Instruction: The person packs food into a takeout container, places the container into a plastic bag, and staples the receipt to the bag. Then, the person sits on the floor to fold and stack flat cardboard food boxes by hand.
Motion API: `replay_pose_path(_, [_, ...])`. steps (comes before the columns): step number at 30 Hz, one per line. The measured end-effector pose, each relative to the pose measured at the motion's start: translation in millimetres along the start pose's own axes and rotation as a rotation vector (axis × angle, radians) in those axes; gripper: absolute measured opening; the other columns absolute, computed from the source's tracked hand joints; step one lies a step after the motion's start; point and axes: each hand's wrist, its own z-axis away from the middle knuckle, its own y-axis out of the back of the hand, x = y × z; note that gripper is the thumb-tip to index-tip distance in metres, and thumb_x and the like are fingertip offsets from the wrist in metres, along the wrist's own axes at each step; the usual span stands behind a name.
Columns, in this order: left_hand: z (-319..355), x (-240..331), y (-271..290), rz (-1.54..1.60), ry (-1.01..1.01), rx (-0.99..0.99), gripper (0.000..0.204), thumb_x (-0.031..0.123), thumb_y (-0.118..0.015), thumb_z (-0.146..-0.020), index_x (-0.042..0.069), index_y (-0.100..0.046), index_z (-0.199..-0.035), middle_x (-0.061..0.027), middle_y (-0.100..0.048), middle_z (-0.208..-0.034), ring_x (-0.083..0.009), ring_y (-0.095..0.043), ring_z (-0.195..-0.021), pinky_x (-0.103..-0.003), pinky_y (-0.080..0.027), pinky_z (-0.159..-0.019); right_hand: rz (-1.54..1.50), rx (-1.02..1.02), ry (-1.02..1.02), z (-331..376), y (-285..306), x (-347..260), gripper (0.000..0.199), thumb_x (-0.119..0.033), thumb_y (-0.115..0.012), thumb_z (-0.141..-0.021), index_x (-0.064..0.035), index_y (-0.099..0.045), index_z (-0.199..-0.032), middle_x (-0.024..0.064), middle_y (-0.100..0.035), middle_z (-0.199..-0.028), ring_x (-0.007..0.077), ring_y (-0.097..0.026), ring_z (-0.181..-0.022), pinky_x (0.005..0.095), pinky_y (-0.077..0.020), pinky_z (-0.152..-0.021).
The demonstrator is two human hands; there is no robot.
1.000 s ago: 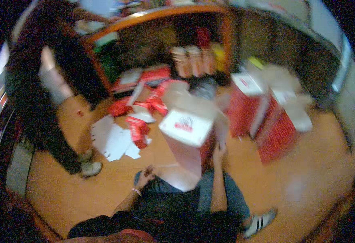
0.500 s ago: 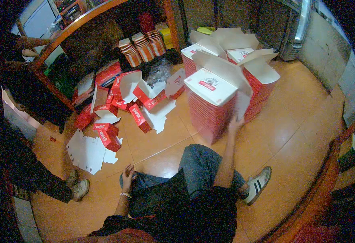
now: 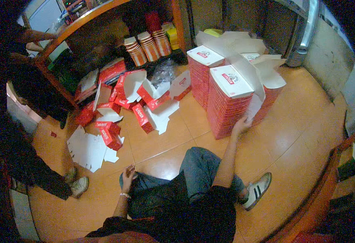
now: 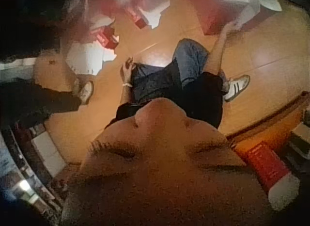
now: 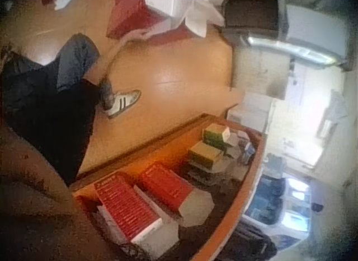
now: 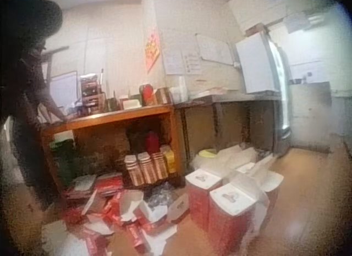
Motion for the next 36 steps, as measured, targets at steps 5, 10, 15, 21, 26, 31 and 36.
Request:
replay_pose_path(5, [-1,0,0,0.086,-0.015,-0.032,0.041,0.008,-0.054,-0.083,0.006,-0.038,-0.12,-0.0105,-0.045,-0.121,-0.0188,-0.045,-0.109,-0.031,-0.046,-0.081,-0.129,0.112,0.105,1,12,23,0.035,-0.014,-0.058,-0.077,0.0051,-0.047,-0.104,0.0205,-0.053,-0.102,0.0327,-0.051,-0.092,0.0379,-0.041,-0.079])
replay_pose_path(10, [-9,-13,7,0.048,0.009,-0.007,0.039,0.008,-0.054,-0.083,0.006,-0.04,-0.118,-0.0083,-0.047,-0.117,-0.0172,-0.047,-0.106,-0.03,-0.048,-0.078,-0.04,0.18,0.133,64,40,46,0.045,-0.012,-0.055,-0.079,0.0034,-0.034,-0.116,0.0217,-0.038,-0.113,0.0331,-0.042,-0.101,0.0426,-0.0367,-0.085])
replay_pose_path(15, [-9,-15,7,0.056,-0.035,-0.011,0.035,0.008,-0.055,-0.082,0.007,-0.042,-0.115,-0.0077,-0.049,-0.115,-0.0168,-0.049,-0.103,-0.03,-0.049,-0.075,0.77,-0.747,0.373,166,55,49,0.033,-0.028,-0.053,-0.079,0.0002,-0.052,-0.097,0.0223,-0.055,-0.101,0.0355,-0.051,-0.096,0.0448,-0.0416,-0.079])
replay_pose_path(21, [5,-1,-13,-0.901,-0.493,-0.105,0.036,0.024,-0.06,-0.074,0.009,-0.05,-0.105,-0.0107,-0.053,-0.108,-0.0263,-0.048,-0.105,-0.035,-0.045,-0.082,0.645,-1.344,0.009,165,35,54,0.037,-0.034,-0.051,-0.081,0.0014,-0.056,-0.09,0.0189,-0.061,-0.092,0.0289,-0.057,-0.094,0.0387,-0.0437,-0.077])
replay_pose_path(26, [-2,1,-31,-1.332,-0.455,-0.362,0.031,0.03,-0.054,-0.069,0.004,-0.057,-0.085,-0.0143,-0.055,-0.087,-0.0298,-0.049,-0.094,-0.042,-0.041,-0.079,1.048,-1.601,0.092,166,30,47,0.081,-0.064,-0.05,-0.069,0.0022,-0.045,-0.116,0.0263,-0.05,-0.112,0.0334,-0.049,-0.107,0.0373,-0.0394,-0.088])
replay_pose_path(31, [-45,-12,13,-1.505,-0.304,0.001,0.039,0.04,-0.046,-0.074,0.008,-0.06,-0.09,-0.0124,-0.058,-0.093,-0.0315,-0.048,-0.1,-0.055,-0.024,-0.095,1.15,-1.656,0.119,179,40,28,0.096,-0.07,-0.047,-0.066,-0.0014,-0.026,-0.13,0.0274,-0.037,-0.125,0.0403,-0.036,-0.116,0.0473,-0.0293,-0.096])
replay_pose_path(36, [-37,-52,140,-1.217,0.127,0.151,0.046,0.047,-0.05,-0.073,0.009,-0.059,-0.097,-0.0168,-0.054,-0.105,-0.031,-0.042,-0.109,-0.042,-0.034,-0.092,1.191,-1.583,0.172,192,61,2,0.083,-0.066,-0.038,-0.074,-0.0142,-0.016,-0.135,0.0225,-0.021,-0.136,0.0421,-0.025,-0.122,0.056,-0.024,-0.095])
